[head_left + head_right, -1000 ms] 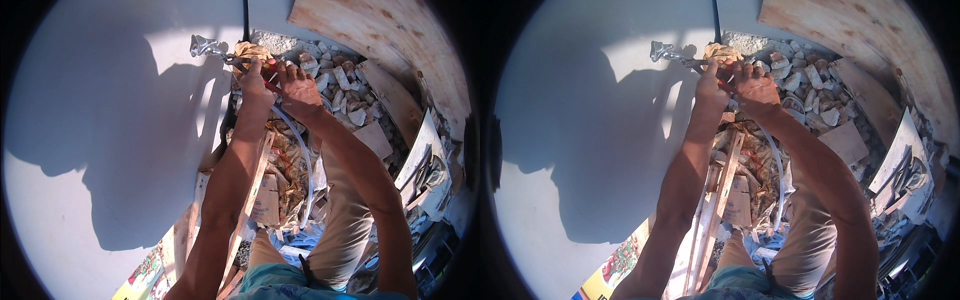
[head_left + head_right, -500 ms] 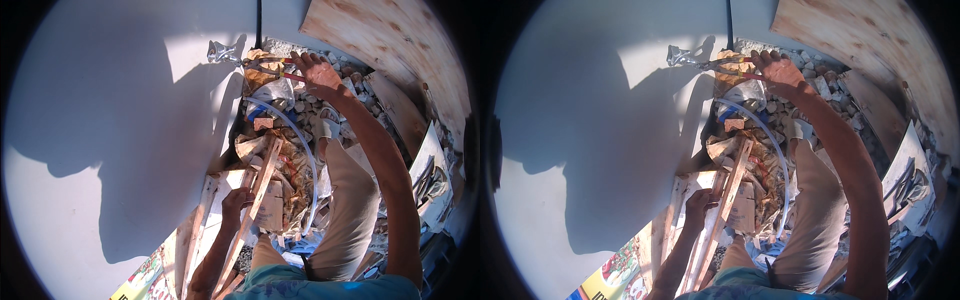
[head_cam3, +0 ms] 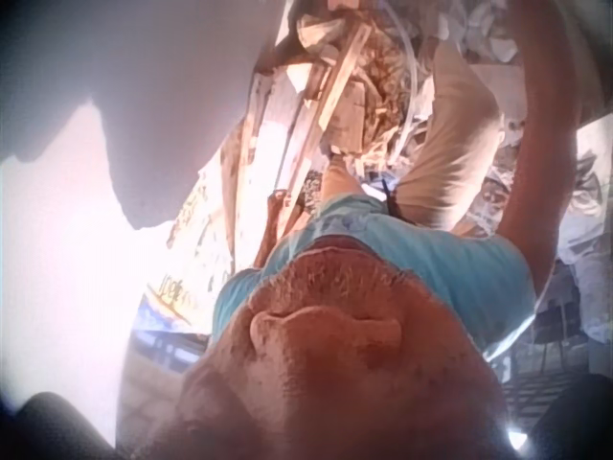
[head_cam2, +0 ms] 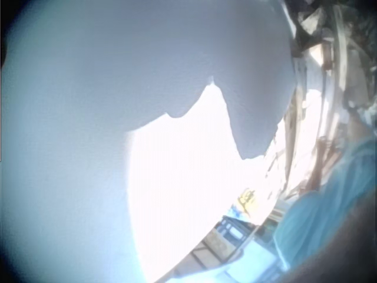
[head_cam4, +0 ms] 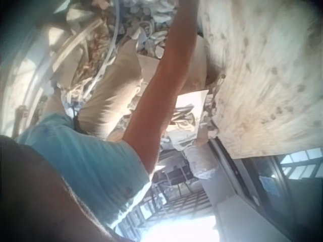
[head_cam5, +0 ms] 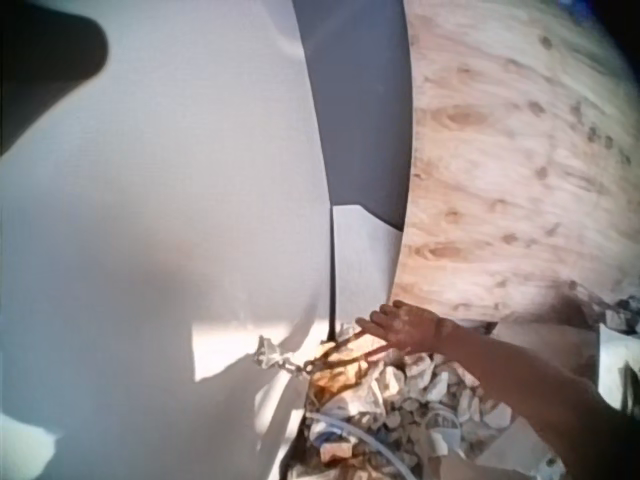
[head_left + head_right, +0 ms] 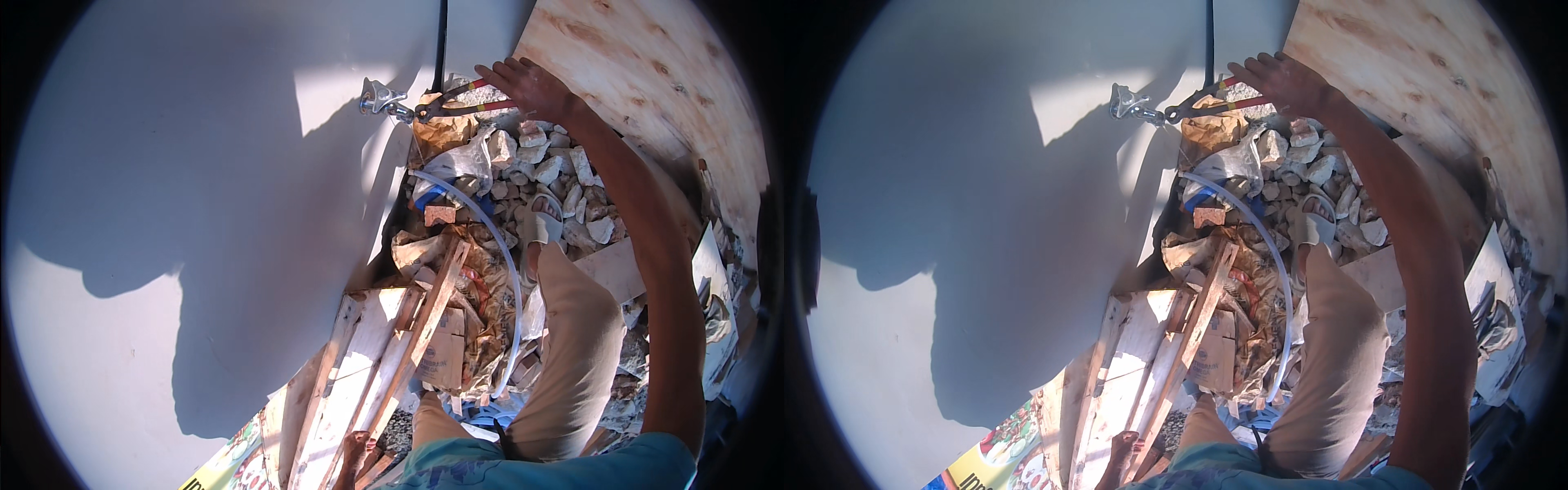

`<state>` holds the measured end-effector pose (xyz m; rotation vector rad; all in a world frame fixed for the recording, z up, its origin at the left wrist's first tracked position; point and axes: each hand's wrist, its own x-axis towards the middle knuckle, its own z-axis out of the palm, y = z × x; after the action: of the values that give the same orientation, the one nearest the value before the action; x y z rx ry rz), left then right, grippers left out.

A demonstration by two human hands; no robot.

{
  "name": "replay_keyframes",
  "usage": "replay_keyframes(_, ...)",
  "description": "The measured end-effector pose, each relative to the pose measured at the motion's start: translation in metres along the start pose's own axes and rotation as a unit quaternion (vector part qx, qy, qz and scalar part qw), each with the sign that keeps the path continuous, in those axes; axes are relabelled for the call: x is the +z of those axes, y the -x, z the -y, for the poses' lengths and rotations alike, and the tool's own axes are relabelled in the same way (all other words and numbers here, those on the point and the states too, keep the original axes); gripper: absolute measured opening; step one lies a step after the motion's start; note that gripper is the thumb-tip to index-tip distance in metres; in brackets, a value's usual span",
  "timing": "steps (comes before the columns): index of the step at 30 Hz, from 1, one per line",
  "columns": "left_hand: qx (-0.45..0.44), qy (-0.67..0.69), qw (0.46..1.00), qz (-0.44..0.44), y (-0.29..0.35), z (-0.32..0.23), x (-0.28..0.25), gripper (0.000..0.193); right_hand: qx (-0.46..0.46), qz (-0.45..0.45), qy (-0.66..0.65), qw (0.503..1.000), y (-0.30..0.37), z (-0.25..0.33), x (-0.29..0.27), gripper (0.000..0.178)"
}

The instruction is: The person uses pliers to manipulate a metal faucet fixture and a clear plastic tube in a cluttered renovation area.

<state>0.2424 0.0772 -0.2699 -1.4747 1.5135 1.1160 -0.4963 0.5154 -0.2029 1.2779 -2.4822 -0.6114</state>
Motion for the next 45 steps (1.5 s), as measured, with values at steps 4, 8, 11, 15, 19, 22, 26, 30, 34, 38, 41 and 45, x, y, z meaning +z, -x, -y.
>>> replay_keyframes(4, 0.026, 0.015, 0.999, 0.033, 0.007, -0.019, 0.023, 0.034, -0.039, -0.047, 0.037, 0.997, -0.021, -0.031, 0.007, 0.085)
replay_keyframes(8, 0.090, 0.056, 0.991, 0.081, 0.002, -0.052, 0.042, 0.039, -0.019, -0.060, 0.054, 0.997, -0.015, -0.022, -0.001, 0.074)
replay_keyframes(11, 0.165, 0.073, 0.980, 0.084, 0.012, -0.091, 0.051, 0.041, 0.009, -0.019, 0.004, 1.000, 0.016, 0.002, -0.003, 0.071)
replay_keyframes(15, 0.235, 0.041, 0.969, 0.060, 0.005, -0.146, 0.069, 0.036, 0.126, 0.047, -0.530, 0.837, 0.084, 0.067, 0.024, 0.073)
replay_keyframes(19, 0.302, 0.019, 0.947, 0.108, -0.009, -0.223, 0.111, 0.037, 0.342, 0.173, -0.832, 0.401, 0.127, 0.139, 0.000, 0.065)
replay_keyframes(22, 0.364, 0.039, 0.914, 0.176, 0.000, -0.305, 0.150, 0.042, 0.337, 0.181, -0.857, 0.345, 0.114, 0.161, -0.029, 0.066)
replay_keyframes(26, 0.405, 0.167, 0.850, 0.291, 0.030, -0.408, 0.203, 0.055, 0.300, 0.180, -0.903, 0.249, 0.102, 0.163, -0.056, 0.071)
replay_keyframes(30, 0.404, 0.254, 0.772, 0.421, 0.047, -0.477, 0.221, 0.049, 0.271, 0.157, -0.925, 0.216, 0.084, 0.160, -0.075, 0.068)
replay_keyframes(34, 0.430, 0.245, 0.770, 0.402, 0.053, -0.506, 0.228, 0.043, 0.279, 0.157, -0.907, 0.272, 0.071, 0.139, -0.078, 0.061)
replay_keyframes(38, 0.387, 0.287, 0.791, 0.377, 0.051, -0.522, 0.228, 0.032, 0.294, 0.187, -0.861, 0.371, 0.059, 0.130, -0.084, 0.049)
replay_keyframes(41, 0.400, 0.262, 0.798, 0.367, 0.055, -0.534, 0.227, 0.024, 0.321, 0.175, -0.836, 0.409, 0.059, 0.127, -0.081, 0.040)
replay_keyframes(45, 0.413, 0.235, 0.815, 0.332, 0.053, -0.543, 0.221, 0.020, 0.325, 0.112, -0.778, 0.526, 0.058, 0.117, -0.072, 0.036)
